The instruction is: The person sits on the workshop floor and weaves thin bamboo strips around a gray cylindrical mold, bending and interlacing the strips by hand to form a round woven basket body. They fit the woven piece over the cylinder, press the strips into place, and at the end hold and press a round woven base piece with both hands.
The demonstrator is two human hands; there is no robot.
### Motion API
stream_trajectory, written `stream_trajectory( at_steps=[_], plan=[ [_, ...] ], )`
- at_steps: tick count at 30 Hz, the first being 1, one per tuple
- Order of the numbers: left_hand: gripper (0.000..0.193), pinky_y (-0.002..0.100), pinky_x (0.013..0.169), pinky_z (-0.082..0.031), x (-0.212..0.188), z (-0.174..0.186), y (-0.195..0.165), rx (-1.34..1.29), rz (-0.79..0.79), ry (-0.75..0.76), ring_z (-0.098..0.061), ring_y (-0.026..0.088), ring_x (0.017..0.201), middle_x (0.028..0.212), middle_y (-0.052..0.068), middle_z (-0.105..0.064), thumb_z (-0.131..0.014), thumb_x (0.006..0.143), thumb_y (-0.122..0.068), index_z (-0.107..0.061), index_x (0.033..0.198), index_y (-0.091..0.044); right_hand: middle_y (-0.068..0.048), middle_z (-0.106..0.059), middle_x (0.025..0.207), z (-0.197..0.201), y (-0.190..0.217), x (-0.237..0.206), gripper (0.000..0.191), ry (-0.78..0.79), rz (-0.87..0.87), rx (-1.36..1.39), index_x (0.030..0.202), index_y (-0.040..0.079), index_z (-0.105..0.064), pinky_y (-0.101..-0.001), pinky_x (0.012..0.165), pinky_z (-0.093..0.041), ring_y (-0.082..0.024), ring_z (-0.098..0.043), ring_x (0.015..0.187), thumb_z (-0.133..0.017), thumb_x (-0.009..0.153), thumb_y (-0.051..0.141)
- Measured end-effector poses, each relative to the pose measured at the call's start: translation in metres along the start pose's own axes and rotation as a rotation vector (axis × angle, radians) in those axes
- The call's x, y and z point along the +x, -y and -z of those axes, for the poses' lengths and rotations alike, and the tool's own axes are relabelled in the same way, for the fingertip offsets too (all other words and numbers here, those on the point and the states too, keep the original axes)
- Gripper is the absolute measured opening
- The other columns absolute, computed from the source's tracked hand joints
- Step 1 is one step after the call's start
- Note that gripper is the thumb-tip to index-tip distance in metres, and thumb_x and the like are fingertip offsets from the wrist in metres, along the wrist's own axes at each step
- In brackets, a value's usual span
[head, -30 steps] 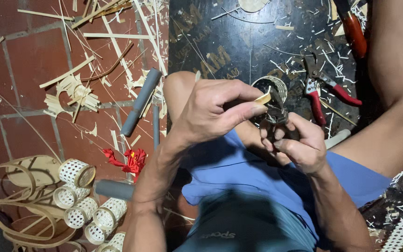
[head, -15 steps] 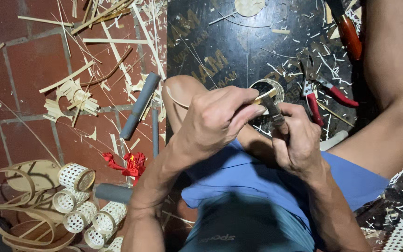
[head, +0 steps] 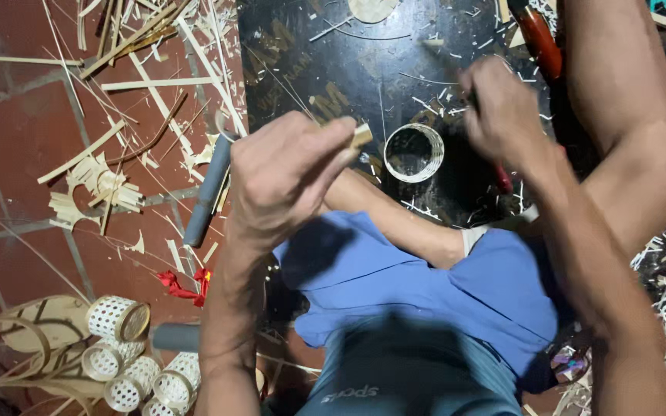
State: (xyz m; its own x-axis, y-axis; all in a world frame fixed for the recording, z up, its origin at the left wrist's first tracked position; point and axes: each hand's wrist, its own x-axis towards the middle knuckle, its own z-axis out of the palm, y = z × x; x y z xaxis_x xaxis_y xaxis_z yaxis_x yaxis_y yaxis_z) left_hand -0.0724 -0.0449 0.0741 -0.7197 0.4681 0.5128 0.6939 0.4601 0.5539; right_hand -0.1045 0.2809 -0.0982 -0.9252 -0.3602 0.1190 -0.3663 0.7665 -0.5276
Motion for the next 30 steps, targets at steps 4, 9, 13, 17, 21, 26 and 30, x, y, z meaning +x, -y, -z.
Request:
stream_trajectory(
  at_steps=[4, 9, 13, 17, 21, 26, 30],
  plan=[
    [0.030, 0.034, 0.060, -0.046, 0.006, 0.001, -0.002, 0.024, -0.089, 0.028, -0.060, 0.022, 0.073, 0.082, 0.006, -0.062, -0.087, 0.093, -0.012, -0.072, 0.119, -0.009, -0.024, -0.053, 0.112, -0.042, -0.078, 0.052, 0.030, -0.073, -0.043, -0.316, 0.115, -0.002, -0.053, -0.0547, 0.078, -0.047, -0.043, -0.057, 0.096, -0.071, 0.094, 0.011],
    [0.030, 0.035, 0.063, -0.047, 0.017, -0.003, 0.010, -0.058, -0.070, 0.085, -0.064, 0.021, 0.075, 0.085, 0.005, -0.065, -0.086, 0.092, -0.016, -0.073, 0.118, -0.009, -0.021, -0.058, 0.129, -0.063, -0.128, 0.096, 0.038, -0.315, 0.083, -0.471, 0.112, 0.006, -0.059, -0.0532, 0.085, -0.049, -0.040, -0.058, 0.111, -0.082, 0.100, 0.033],
    [0.027, 0.034, 0.063, -0.046, 0.023, -0.009, 0.033, -0.261, -0.090, 0.148, -0.062, 0.021, 0.076, 0.084, 0.006, -0.062, -0.085, 0.096, -0.014, -0.072, 0.118, -0.007, -0.022, -0.059, 0.128, -0.043, -0.149, 0.111, 0.040, -0.374, -0.112, -0.362, 0.132, 0.002, -0.057, -0.0534, 0.093, -0.047, -0.041, -0.058, 0.119, -0.067, 0.095, 0.013],
    [0.023, 0.034, 0.066, -0.048, 0.033, -0.026, 0.062, -0.393, -0.164, 0.146, -0.061, 0.020, 0.076, 0.085, 0.006, -0.063, -0.082, 0.099, -0.013, -0.072, 0.118, -0.006, -0.022, -0.060, 0.129, -0.019, -0.143, 0.113, 0.044, -0.432, -0.139, -0.320, 0.140, 0.000, -0.053, -0.0490, 0.095, -0.048, -0.037, -0.058, 0.117, -0.066, 0.098, 0.008],
    [0.022, 0.034, 0.068, -0.048, 0.037, -0.033, 0.076, -0.458, -0.159, 0.192, -0.062, 0.021, 0.079, 0.088, 0.007, -0.064, -0.081, 0.100, -0.013, -0.073, 0.119, -0.005, -0.023, -0.060, 0.129, 0.020, -0.086, 0.097, 0.050, -0.495, -0.054, -0.208, 0.147, -0.001, -0.049, -0.0447, 0.097, -0.049, -0.034, -0.058, 0.115, -0.065, 0.100, 0.003],
    [0.022, 0.033, 0.072, -0.050, 0.036, -0.034, 0.066, -0.546, -0.178, 0.237, -0.064, 0.019, 0.080, 0.092, 0.006, -0.066, -0.081, 0.102, -0.014, -0.073, 0.120, -0.005, -0.023, -0.060, 0.130, 0.059, 0.025, 0.019, 0.057, -0.333, 0.114, 0.353, 0.157, -0.003, -0.044, -0.0392, 0.099, -0.050, -0.029, -0.059, 0.113, -0.063, 0.104, -0.003],
    [0.021, 0.032, 0.072, -0.050, 0.038, -0.032, 0.052, -0.640, -0.180, 0.302, -0.065, 0.017, 0.081, 0.094, 0.006, -0.068, -0.079, 0.103, -0.013, -0.073, 0.122, -0.004, -0.015, -0.065, 0.101, 0.067, 0.089, -0.053, 0.063, -0.049, 0.098, 1.042, 0.157, -0.004, -0.043, -0.0276, 0.070, -0.051, -0.015, -0.059, 0.076, -0.061, 0.107, 0.032]
  ],
)
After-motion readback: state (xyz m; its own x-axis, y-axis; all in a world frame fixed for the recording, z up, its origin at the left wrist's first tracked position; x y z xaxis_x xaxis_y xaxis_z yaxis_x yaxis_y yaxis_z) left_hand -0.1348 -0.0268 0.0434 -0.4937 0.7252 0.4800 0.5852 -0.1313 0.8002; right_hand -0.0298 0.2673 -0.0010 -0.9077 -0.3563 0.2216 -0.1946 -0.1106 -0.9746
